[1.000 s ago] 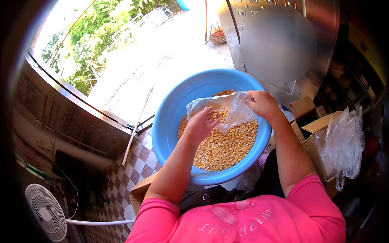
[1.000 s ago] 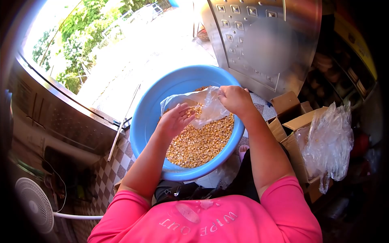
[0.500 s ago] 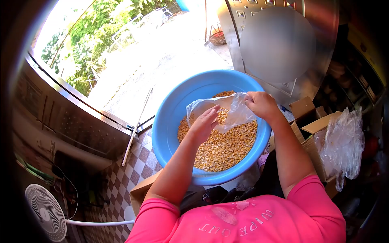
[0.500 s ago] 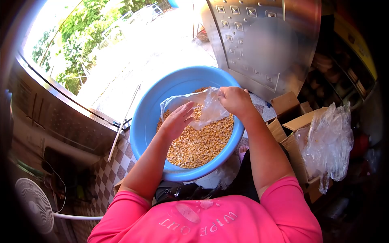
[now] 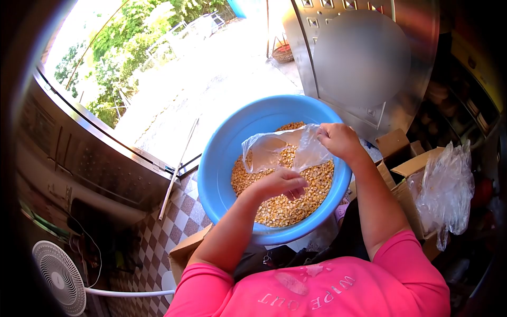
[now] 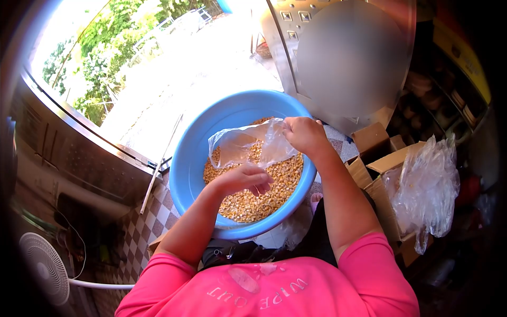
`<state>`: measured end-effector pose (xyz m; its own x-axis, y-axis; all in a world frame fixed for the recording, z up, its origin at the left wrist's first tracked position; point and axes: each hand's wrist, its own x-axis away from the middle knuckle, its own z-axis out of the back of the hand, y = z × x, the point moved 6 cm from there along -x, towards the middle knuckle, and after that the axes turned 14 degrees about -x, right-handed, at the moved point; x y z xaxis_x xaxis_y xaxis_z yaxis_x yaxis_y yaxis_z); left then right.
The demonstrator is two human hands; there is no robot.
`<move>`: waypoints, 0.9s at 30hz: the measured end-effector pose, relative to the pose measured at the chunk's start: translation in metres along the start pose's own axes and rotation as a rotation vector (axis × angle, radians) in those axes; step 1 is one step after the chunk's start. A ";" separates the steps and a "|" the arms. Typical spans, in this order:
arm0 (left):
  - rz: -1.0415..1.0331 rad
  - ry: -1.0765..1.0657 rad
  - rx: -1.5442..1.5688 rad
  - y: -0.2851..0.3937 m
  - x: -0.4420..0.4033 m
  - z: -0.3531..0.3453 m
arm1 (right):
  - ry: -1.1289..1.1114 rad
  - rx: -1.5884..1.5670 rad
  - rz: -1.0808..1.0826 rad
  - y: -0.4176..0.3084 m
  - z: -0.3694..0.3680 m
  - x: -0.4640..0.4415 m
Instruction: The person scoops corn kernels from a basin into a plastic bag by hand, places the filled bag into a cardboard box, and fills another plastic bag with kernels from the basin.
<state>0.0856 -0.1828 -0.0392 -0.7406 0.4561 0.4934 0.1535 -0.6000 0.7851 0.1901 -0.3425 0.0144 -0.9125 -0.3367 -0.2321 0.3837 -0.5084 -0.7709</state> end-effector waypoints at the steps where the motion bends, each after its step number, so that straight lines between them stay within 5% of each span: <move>1: 0.033 -0.013 -0.183 -0.010 -0.007 -0.008 | 0.006 -0.009 0.009 -0.001 0.000 0.000; 2: 0.033 -0.012 -0.182 -0.015 -0.012 -0.013 | 0.004 -0.009 0.010 0.000 0.000 0.000; 4: -0.040 0.081 -0.746 -0.019 -0.019 -0.012 | 0.022 -0.007 0.019 0.001 -0.001 0.000; 8: -0.035 0.289 -0.585 -0.030 -0.022 0.009 | 0.013 -0.007 0.028 0.001 0.000 0.000; 13: 0.083 0.295 -0.778 -0.037 -0.021 0.013 | 0.011 0.014 0.029 -0.001 0.000 0.000; 16: 0.180 0.012 -0.923 -0.046 -0.024 -0.004 | 0.001 0.012 0.022 -0.001 0.000 0.000; 18: 0.295 -0.127 -0.632 -0.043 -0.015 -0.017 | 0.000 0.011 0.022 -0.001 0.000 0.000; 25: 0.238 -0.197 -0.591 -0.033 -0.014 -0.033 | -0.002 0.005 0.024 0.000 -0.001 -0.001; 27: 0.075 -0.237 -0.832 -0.041 -0.026 -0.034 | -0.006 0.005 0.021 -0.002 0.000 0.000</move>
<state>0.0762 -0.1917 -0.0970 -0.5779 0.4653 0.6705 -0.4002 -0.8776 0.2640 0.1896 -0.3415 0.0159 -0.9033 -0.3520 -0.2451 0.4038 -0.5051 -0.7628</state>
